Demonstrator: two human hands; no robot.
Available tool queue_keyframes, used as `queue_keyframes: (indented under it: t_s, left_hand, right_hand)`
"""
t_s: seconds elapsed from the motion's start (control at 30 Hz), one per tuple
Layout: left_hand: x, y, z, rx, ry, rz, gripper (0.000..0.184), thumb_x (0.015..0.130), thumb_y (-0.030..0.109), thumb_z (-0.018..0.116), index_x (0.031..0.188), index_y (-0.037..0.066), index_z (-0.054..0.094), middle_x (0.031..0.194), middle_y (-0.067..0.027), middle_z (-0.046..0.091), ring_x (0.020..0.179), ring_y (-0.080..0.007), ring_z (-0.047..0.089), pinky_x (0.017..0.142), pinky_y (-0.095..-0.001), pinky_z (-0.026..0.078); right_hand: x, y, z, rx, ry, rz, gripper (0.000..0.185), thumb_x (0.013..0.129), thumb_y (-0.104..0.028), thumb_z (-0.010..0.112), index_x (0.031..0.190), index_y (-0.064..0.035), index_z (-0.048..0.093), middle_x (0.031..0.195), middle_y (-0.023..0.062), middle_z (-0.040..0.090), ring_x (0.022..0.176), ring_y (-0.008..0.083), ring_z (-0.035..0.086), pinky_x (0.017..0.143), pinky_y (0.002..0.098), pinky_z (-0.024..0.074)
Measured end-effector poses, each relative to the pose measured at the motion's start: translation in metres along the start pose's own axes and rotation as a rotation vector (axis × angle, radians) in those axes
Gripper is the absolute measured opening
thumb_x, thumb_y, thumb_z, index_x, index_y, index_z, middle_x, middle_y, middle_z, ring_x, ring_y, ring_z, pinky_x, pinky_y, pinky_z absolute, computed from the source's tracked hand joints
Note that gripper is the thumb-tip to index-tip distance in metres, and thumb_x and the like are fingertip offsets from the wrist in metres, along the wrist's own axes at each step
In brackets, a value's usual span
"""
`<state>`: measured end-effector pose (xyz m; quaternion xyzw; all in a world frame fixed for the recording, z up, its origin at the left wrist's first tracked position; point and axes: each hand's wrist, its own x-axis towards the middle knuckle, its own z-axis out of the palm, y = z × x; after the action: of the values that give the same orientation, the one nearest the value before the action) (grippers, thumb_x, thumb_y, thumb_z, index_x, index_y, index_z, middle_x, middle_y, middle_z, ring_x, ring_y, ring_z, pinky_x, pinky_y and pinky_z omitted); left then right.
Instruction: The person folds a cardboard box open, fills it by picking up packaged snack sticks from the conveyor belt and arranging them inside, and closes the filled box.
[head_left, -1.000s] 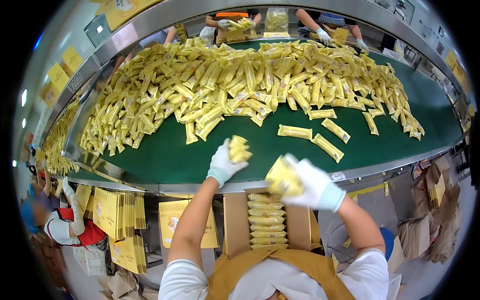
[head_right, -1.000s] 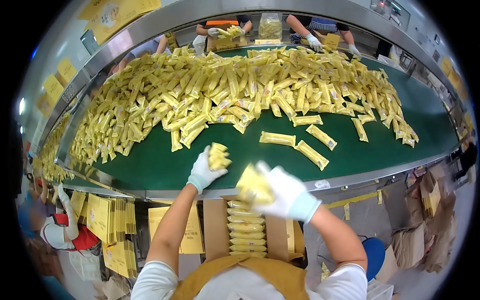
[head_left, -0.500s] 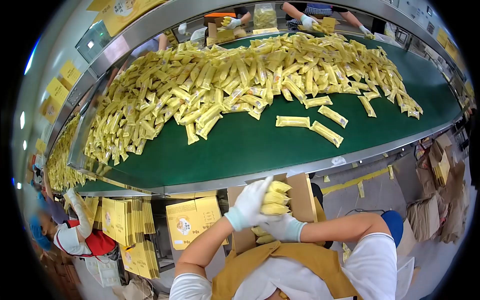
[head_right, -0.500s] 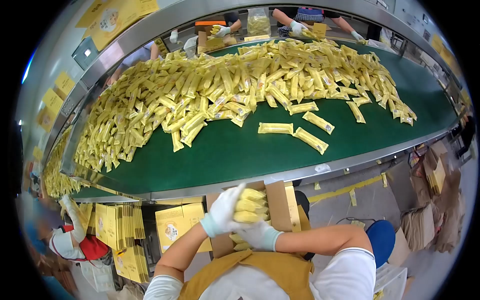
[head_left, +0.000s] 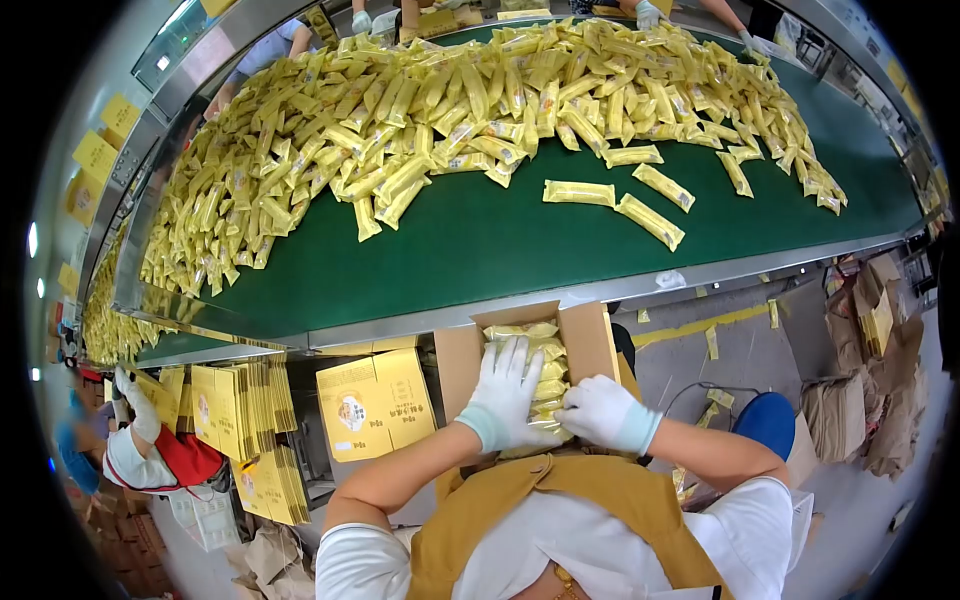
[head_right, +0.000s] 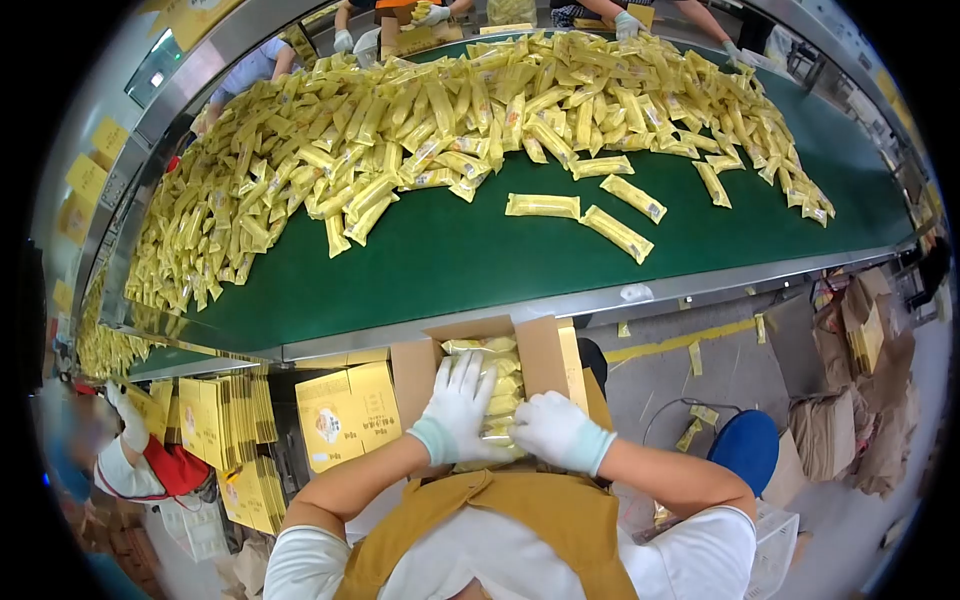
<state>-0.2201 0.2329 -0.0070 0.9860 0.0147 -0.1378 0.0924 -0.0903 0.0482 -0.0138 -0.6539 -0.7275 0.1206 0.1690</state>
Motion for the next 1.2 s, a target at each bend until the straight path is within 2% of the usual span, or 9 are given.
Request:
queue_keyframes:
  t_s: [0.2, 0.4, 0.57, 0.67, 0.73, 0.87, 0.93, 1.03, 1.2]
  left_hand:
    - [0.004, 0.007, -0.003, 0.17, -0.186, -0.036, 0.131, 0.068, 0.087, 0.058, 0.157, -0.001, 0.021, 0.159, -0.033, 0.02, 0.15, -0.0458, 0.014, 0.119, -0.0626, 0.01]
    - [-0.005, -0.001, 0.004, 0.064, -0.017, 0.0, 0.13, 0.066, 0.083, 0.064, 0.155, -0.003, 0.025, 0.156, -0.0357, 0.023, 0.149, -0.0472, 0.017, 0.12, -0.0605, 0.009]
    - [-0.046, -0.022, 0.001, -0.484, 0.592, 0.13, 0.093, 0.078, 0.04, 0.075, 0.148, -0.004, 0.035, 0.15, -0.0261, 0.04, 0.144, -0.0427, 0.032, 0.121, -0.0566, 0.017]
    - [-0.072, -0.033, 0.005, -0.576, 1.204, -0.078, 0.059, 0.076, -0.001, 0.055, 0.135, -0.004, 0.053, 0.119, -0.0191, 0.062, 0.11, -0.0356, 0.058, 0.102, -0.0449, 0.044]
    - [-0.076, -0.043, 0.008, -0.758, 1.417, -0.364, 0.046, 0.087, -0.003, 0.047, 0.133, -0.004, 0.053, 0.101, -0.0133, 0.063, 0.095, -0.0231, 0.059, 0.088, -0.036, 0.048]
    - [-0.072, -0.096, 0.074, -1.207, 1.099, -0.52, 0.04, 0.093, 0.002, 0.054, 0.132, -0.001, 0.054, 0.1, -0.0096, 0.064, 0.089, -0.0171, 0.06, 0.084, -0.0295, 0.049]
    - [-0.068, -0.089, 0.096, -1.019, 0.818, -0.574, 0.05, 0.088, 0.004, 0.065, 0.136, 0.001, 0.051, 0.107, -0.0096, 0.066, 0.095, -0.0178, 0.064, 0.082, -0.0309, 0.054]
    - [-0.051, -0.052, 0.088, -1.35, 0.275, -0.364, 0.133, 0.075, 0.011, 0.088, 0.157, 0.011, -0.016, 0.158, -0.0209, 0.024, 0.132, -0.0322, 0.051, 0.105, -0.0473, 0.05]
    - [0.017, -0.036, 0.104, -1.407, 0.735, 0.057, 0.138, 0.072, 0.012, 0.089, 0.154, 0.009, -0.021, 0.158, -0.0216, 0.024, 0.136, -0.0323, 0.045, 0.109, -0.0451, 0.045]
  right_hand:
    - [0.059, 0.063, -0.037, 0.235, 0.545, 0.52, 0.025, 0.083, -0.025, 0.073, 0.102, -0.009, 0.07, 0.106, 0.0155, 0.068, 0.096, 0.0352, 0.066, 0.085, 0.0409, 0.0542]
    - [0.107, 0.101, 0.015, -0.029, -0.007, 0.674, 0.041, 0.085, -0.049, 0.069, 0.109, -0.0158, 0.073, 0.093, 0.0123, 0.072, 0.092, 0.0356, 0.068, 0.081, 0.0429, 0.0552]
    - [0.075, 0.077, 0.004, -0.032, 0.287, 0.248, 0.013, 0.083, -0.025, 0.068, 0.093, -0.0162, 0.07, 0.085, 0.0104, 0.066, 0.08, 0.0335, 0.066, 0.07, 0.0435, 0.0539]
    - [0.063, 0.045, -0.028, -0.126, 0.393, 0.103, 0.022, 0.074, -0.014, 0.069, 0.096, -0.0136, 0.067, 0.082, 0.0083, 0.061, 0.074, 0.0318, 0.064, 0.067, 0.0441, 0.0521]
    - [0.055, 0.025, -0.053, -0.136, 0.487, 0.08, 0.026, 0.072, -0.013, 0.069, 0.098, -0.0131, 0.066, 0.079, 0.0077, 0.058, 0.071, 0.0307, 0.063, 0.065, 0.0429, 0.0513]
    - [0.039, 0.029, -0.072, -0.209, 0.678, 0.289, 0.024, 0.074, -0.01, 0.07, 0.098, -0.0102, 0.072, 0.079, 0.0086, 0.062, 0.069, 0.0308, 0.063, 0.062, 0.0393, 0.0506]
    - [0.037, 0.036, -0.076, -0.174, 0.688, 0.557, 0.013, 0.083, -0.011, 0.068, 0.095, -0.0111, 0.074, 0.082, 0.0108, 0.066, 0.073, 0.033, 0.066, 0.066, 0.0399, 0.0529]
    - [0.03, 0.075, -0.061, -0.121, 0.661, 0.644, 0.018, 0.091, -0.025, 0.065, 0.096, -0.0095, 0.073, 0.076, 0.0155, 0.066, 0.069, 0.0388, 0.064, 0.063, 0.0455, 0.0521]
    - [0.024, 0.11, -0.083, 0.128, 0.184, 0.793, 0.039, 0.093, -0.038, 0.061, 0.09, -0.001, 0.071, 0.075, 0.0245, 0.067, 0.07, 0.0462, 0.062, 0.065, 0.0492, 0.0515]
